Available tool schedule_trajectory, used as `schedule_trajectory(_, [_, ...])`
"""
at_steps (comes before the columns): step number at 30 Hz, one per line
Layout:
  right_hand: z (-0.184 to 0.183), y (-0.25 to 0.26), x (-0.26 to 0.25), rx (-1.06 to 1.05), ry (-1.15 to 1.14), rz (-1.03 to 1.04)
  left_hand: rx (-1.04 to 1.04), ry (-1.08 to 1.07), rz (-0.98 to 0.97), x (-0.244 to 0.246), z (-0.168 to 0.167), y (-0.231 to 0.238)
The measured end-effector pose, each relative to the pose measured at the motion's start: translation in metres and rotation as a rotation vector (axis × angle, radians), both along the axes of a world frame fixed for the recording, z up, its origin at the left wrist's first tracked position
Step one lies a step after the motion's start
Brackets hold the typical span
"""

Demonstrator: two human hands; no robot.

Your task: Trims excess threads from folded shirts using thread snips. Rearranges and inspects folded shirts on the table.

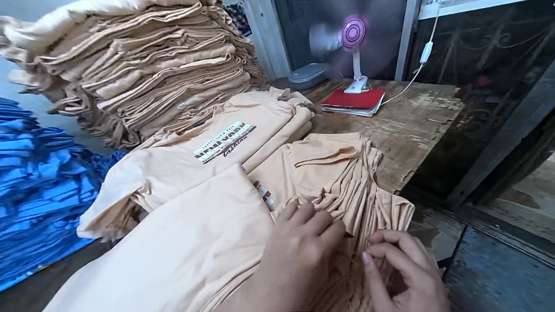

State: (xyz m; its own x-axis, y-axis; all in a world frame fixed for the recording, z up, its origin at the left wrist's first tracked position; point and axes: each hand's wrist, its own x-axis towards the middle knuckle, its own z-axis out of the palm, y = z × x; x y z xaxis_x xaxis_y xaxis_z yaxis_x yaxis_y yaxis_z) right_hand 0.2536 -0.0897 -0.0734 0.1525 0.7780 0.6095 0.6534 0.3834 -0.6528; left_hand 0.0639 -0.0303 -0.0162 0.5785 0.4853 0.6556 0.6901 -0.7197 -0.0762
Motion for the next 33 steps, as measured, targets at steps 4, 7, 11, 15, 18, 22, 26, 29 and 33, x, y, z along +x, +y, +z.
schedule_trajectory(4, [-0.011, 0.015, -0.009, 0.023, 0.118, 0.014, -0.322, -0.092, 0.153, -0.007, -0.003, 0.004])
schedule_trajectory(7, [-0.012, 0.015, -0.013, 0.100, 0.270, 0.081, -0.241, -0.078, 0.234, -0.009, -0.005, 0.010])
schedule_trajectory(11, [-0.013, 0.011, -0.008, 0.106, 0.363, 0.138, -0.299, -0.065, 0.093, -0.012, -0.005, 0.009])
schedule_trajectory(15, [-0.016, 0.009, -0.007, 0.163, 0.357, 0.172, -0.334, -0.108, -0.080, -0.012, -0.006, 0.007])
schedule_trajectory(18, [-0.021, 0.007, -0.006, 0.210, 0.246, 0.214, -0.275, -0.094, -0.098, -0.009, -0.008, 0.008])
schedule_trajectory(22, [-0.032, 0.001, 0.003, 0.210, 0.010, 0.161, -0.383, -0.079, -0.055, -0.013, -0.005, 0.011])
schedule_trajectory(26, [-0.030, 0.004, -0.003, 0.193, 0.144, 0.170, -0.643, 0.004, -0.022, -0.018, 0.000, 0.019])
schedule_trajectory(29, [-0.013, 0.010, -0.024, 0.207, 0.116, 0.114, -0.672, -0.054, -0.062, -0.020, 0.000, 0.024])
schedule_trajectory(33, [-0.012, 0.032, -0.046, 0.242, 0.177, 0.056, -0.794, -0.227, -0.221, -0.034, 0.003, 0.026])
